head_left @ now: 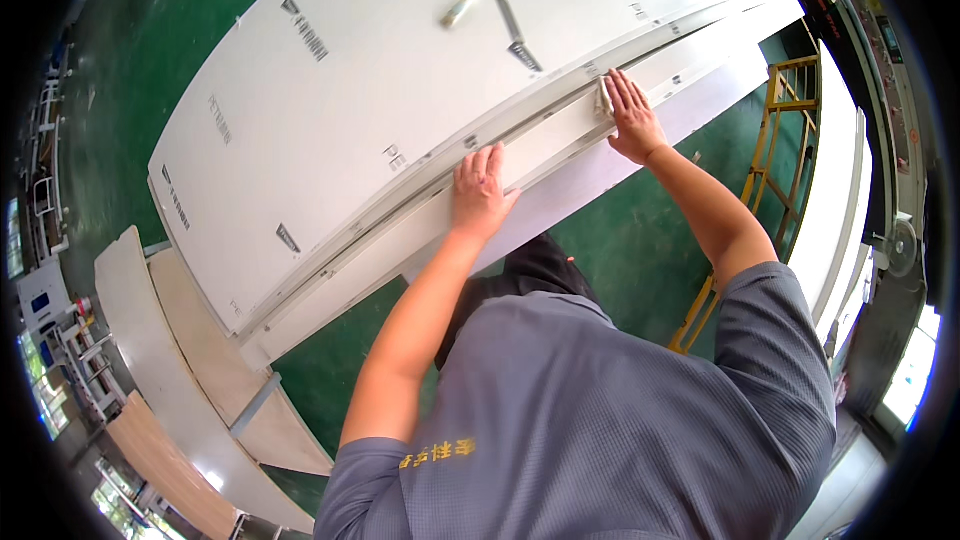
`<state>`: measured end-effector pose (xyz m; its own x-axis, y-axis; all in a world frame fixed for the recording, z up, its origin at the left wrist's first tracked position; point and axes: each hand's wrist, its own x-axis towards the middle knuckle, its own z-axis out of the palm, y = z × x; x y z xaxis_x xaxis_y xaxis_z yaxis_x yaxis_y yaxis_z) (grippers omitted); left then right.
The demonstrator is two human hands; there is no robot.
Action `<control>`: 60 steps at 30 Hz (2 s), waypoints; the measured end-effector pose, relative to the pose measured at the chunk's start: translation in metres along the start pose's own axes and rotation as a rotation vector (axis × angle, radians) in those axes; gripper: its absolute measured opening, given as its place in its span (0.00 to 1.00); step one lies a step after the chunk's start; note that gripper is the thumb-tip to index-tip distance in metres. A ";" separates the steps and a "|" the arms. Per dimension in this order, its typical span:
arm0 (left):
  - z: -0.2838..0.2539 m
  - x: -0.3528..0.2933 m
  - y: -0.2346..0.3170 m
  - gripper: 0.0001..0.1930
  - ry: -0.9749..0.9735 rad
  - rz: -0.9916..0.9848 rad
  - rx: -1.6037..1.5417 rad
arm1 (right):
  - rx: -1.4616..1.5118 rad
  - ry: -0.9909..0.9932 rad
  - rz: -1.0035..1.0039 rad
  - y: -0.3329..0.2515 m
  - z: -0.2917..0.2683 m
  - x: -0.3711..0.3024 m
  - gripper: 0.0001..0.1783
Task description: The person repeatedly wipes the surfaces of large white panels with a cloth, occasionally picking up and placing down a water bottle. The person handles multiple panels one at a time, wiping each surface and then moving to the next.
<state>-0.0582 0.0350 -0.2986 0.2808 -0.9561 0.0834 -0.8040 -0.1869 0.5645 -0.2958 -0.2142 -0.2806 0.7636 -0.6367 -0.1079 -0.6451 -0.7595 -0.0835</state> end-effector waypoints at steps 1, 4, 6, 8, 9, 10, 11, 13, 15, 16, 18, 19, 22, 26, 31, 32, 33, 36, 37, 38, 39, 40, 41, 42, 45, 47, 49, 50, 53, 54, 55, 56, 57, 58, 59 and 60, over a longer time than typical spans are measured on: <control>0.006 0.007 0.007 0.39 0.017 -0.005 0.013 | -0.016 0.020 -0.056 0.005 0.004 0.002 0.57; 0.018 0.019 0.018 0.37 0.036 0.043 0.032 | -0.039 -0.025 -0.140 -0.025 0.036 -0.022 0.57; 0.022 0.007 0.007 0.37 0.059 0.057 0.106 | 0.253 -0.088 -0.314 -0.101 0.024 -0.034 0.60; 0.022 -0.001 0.001 0.35 0.081 0.039 0.103 | 0.420 0.003 -0.315 -0.150 0.020 -0.043 0.52; 0.019 -0.002 0.003 0.36 0.063 0.020 0.111 | 0.398 0.066 -0.346 -0.150 0.027 -0.042 0.51; 0.017 -0.001 0.005 0.36 0.049 -0.004 0.115 | 0.357 0.068 -0.306 -0.138 0.026 -0.040 0.51; 0.018 -0.002 0.006 0.36 0.045 -0.001 0.131 | 0.311 0.066 -0.262 -0.120 0.025 -0.038 0.51; 0.024 0.000 0.008 0.37 0.051 -0.012 0.165 | 0.211 0.039 -0.141 -0.070 0.018 -0.032 0.51; 0.025 0.003 0.014 0.37 0.051 -0.025 0.174 | 0.157 0.063 -0.025 -0.010 0.014 -0.024 0.51; 0.026 0.004 0.016 0.38 0.048 -0.037 0.184 | 0.137 0.073 0.028 0.021 0.012 -0.021 0.51; 0.026 0.003 0.017 0.39 0.019 -0.073 0.227 | 0.137 0.083 0.114 0.076 0.010 -0.012 0.50; 0.027 0.004 0.018 0.39 0.006 -0.090 0.247 | 0.113 0.084 0.158 0.103 0.010 -0.008 0.50; 0.027 0.000 0.013 0.40 -0.010 -0.105 0.300 | 0.119 0.059 0.272 0.185 -0.001 0.011 0.49; 0.024 -0.002 0.019 0.40 -0.039 -0.136 0.402 | 0.101 0.073 0.420 0.327 -0.012 0.037 0.48; 0.012 0.023 0.056 0.37 -0.154 -0.222 0.506 | 0.133 0.238 0.630 0.428 -0.024 0.065 0.49; 0.011 0.025 0.062 0.36 -0.184 -0.283 0.508 | 0.212 0.164 0.581 0.400 -0.033 0.064 0.50; 0.007 0.026 0.066 0.36 -0.215 -0.344 0.511 | 0.287 0.129 0.406 0.365 -0.023 0.048 0.51; 0.007 0.034 0.069 0.34 -0.309 -0.385 0.533 | 0.317 0.147 0.089 0.343 -0.018 0.018 0.48; 0.008 0.040 0.069 0.34 -0.338 -0.373 0.546 | 0.294 0.111 0.146 0.376 -0.021 0.027 0.47; 0.010 0.045 0.070 0.34 -0.359 -0.389 0.564 | 0.270 0.080 0.197 0.408 -0.024 0.040 0.46; 0.011 0.048 0.071 0.34 -0.378 -0.407 0.582 | 0.223 0.245 0.288 0.438 -0.027 0.047 0.41; 0.011 0.049 0.072 0.33 -0.399 -0.425 0.599 | 0.236 0.232 0.321 0.454 -0.033 0.052 0.39; 0.011 0.050 0.075 0.33 -0.395 -0.426 0.610 | 0.243 0.300 0.328 0.453 -0.032 0.054 0.35; 0.011 0.049 0.077 0.33 -0.391 -0.430 0.621 | 0.251 0.367 0.332 0.447 -0.029 0.054 0.32; 0.003 0.049 0.084 0.33 -0.385 -0.425 0.584 | 0.410 0.354 0.157 0.430 -0.016 0.033 0.26; -0.010 0.056 0.094 0.32 -0.361 -0.418 0.595 | 0.565 0.490 0.237 0.427 -0.011 0.032 0.23; -0.026 0.065 0.106 0.31 -0.305 -0.443 0.667 | 0.838 0.683 0.404 0.423 -0.010 0.029 0.20; -0.039 0.070 0.106 0.30 -0.281 -0.433 0.669 | 1.046 0.802 0.538 0.421 -0.011 0.028 0.20; -0.085 0.093 0.105 0.28 -0.223 -0.373 0.657 | 1.447 0.826 0.547 0.423 -0.016 0.007 0.20; -0.099 0.103 0.104 0.28 -0.223 -0.377 0.662 | 1.496 0.787 0.575 0.417 -0.016 -0.002 0.19; -0.109 0.109 0.102 0.28 -0.223 -0.376 0.660 | 1.530 0.747 0.585 0.407 -0.014 -0.008 0.19; -0.118 0.112 0.094 0.28 -0.210 -0.370 0.656 | 1.549 0.718 0.545 0.399 -0.004 -0.015 0.20; -0.120 0.118 0.085 0.28 -0.196 -0.350 0.646 | 1.545 0.692 0.545 0.381 -0.002 -0.019 0.20; -0.125 0.118 0.079 0.29 -0.194 -0.360 0.653 | 1.542 0.671 0.547 0.361 0.001 -0.022 0.20; -0.123 0.125 0.073 0.29 -0.195 -0.352 0.644 | 1.538 0.635 0.559 0.349 0.012 -0.025 0.20; -0.118 0.133 0.067 0.29 -0.200 -0.339 0.630 | 1.527 0.599 0.577 0.340 0.026 -0.030 0.20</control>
<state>-0.0131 -0.0783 -0.1525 0.5148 -0.8344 -0.1968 -0.8552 -0.5158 -0.0502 -0.5385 -0.4502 -0.3316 0.1205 -0.9833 -0.1365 0.0101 0.1387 -0.9903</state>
